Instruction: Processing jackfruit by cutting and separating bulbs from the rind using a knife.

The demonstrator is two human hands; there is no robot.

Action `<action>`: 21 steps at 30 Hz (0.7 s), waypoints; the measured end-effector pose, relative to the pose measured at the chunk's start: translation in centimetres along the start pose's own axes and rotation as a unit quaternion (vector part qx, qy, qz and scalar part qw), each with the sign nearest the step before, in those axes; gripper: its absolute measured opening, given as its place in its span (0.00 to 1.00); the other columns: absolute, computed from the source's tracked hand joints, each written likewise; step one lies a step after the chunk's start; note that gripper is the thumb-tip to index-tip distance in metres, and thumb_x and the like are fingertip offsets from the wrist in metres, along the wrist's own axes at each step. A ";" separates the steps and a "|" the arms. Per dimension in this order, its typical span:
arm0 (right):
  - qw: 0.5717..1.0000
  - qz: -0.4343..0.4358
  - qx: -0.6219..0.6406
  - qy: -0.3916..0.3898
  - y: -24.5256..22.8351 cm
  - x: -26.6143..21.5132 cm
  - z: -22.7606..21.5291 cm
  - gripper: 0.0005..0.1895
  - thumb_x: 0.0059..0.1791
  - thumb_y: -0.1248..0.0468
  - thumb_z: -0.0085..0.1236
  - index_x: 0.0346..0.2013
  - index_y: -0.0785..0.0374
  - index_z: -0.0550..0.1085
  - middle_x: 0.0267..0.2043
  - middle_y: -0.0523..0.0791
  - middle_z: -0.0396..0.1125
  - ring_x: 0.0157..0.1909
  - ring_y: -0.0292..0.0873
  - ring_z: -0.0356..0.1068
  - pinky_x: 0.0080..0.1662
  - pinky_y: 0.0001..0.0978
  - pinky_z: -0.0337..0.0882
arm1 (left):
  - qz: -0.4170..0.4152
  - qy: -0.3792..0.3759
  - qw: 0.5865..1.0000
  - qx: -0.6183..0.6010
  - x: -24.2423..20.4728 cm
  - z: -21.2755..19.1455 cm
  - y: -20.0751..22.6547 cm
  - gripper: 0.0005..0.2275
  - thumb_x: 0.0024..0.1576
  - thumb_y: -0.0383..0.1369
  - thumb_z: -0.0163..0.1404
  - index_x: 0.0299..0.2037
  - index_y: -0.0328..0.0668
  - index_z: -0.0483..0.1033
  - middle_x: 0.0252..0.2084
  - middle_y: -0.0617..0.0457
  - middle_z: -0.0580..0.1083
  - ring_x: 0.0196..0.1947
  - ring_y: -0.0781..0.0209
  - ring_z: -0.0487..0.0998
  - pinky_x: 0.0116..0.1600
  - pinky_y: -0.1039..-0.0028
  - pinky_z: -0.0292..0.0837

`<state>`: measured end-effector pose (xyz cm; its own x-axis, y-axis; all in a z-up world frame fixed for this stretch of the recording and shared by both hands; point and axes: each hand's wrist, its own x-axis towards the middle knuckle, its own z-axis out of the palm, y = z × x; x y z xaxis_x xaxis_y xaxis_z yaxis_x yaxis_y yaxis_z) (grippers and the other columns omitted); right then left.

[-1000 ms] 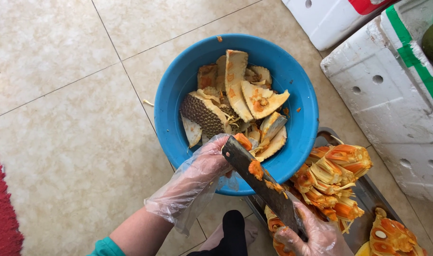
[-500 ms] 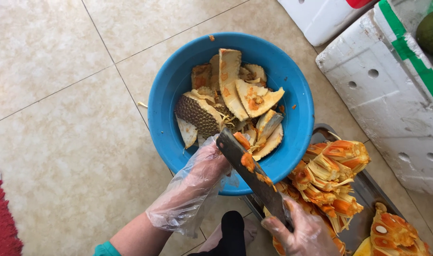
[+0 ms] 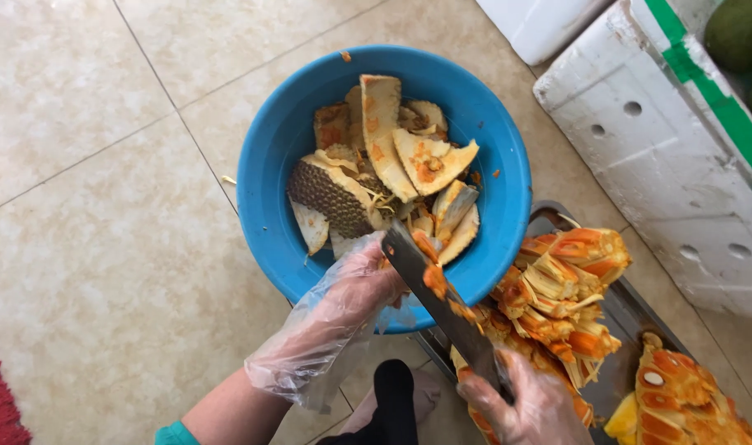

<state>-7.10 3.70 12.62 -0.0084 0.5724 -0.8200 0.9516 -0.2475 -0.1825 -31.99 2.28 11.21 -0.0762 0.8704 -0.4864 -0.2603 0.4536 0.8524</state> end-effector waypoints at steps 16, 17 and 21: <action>0.999 -0.013 0.019 -0.022 -0.7 -0.3 -2.0 0.35 0.39 0.32 0.50 0.56 0.39 0.78 0.45 0.39 0.81 0.54 0.39 0.79 0.54 0.33 0.69 | -0.024 -0.121 0.989 -0.077 0.9 0.7 -1.5 0.13 0.52 0.38 0.57 0.43 0.40 0.82 0.34 0.53 0.72 0.26 0.65 0.67 0.31 0.74 0.65; 0.998 -0.055 0.017 -0.008 -1.0 -0.1 -2.0 0.39 0.38 0.30 0.48 0.58 0.37 0.76 0.50 0.36 0.80 0.58 0.37 0.77 0.56 0.34 0.69 | -0.090 -0.110 0.990 0.011 0.8 0.9 -0.9 0.10 0.54 0.38 0.57 0.36 0.40 0.81 0.28 0.52 0.74 0.20 0.65 0.66 0.24 0.76 0.58; 0.987 -0.153 -0.017 0.049 1.2 1.0 -1.2 0.40 0.39 0.29 0.50 0.63 0.34 0.72 0.53 0.35 0.81 0.56 0.37 0.80 0.56 0.33 0.73 | -0.127 -0.049 0.980 -0.145 2.2 0.2 -4.9 0.07 0.50 0.27 0.60 0.33 0.30 0.77 0.24 0.42 0.74 0.21 0.54 0.74 0.24 0.70 0.71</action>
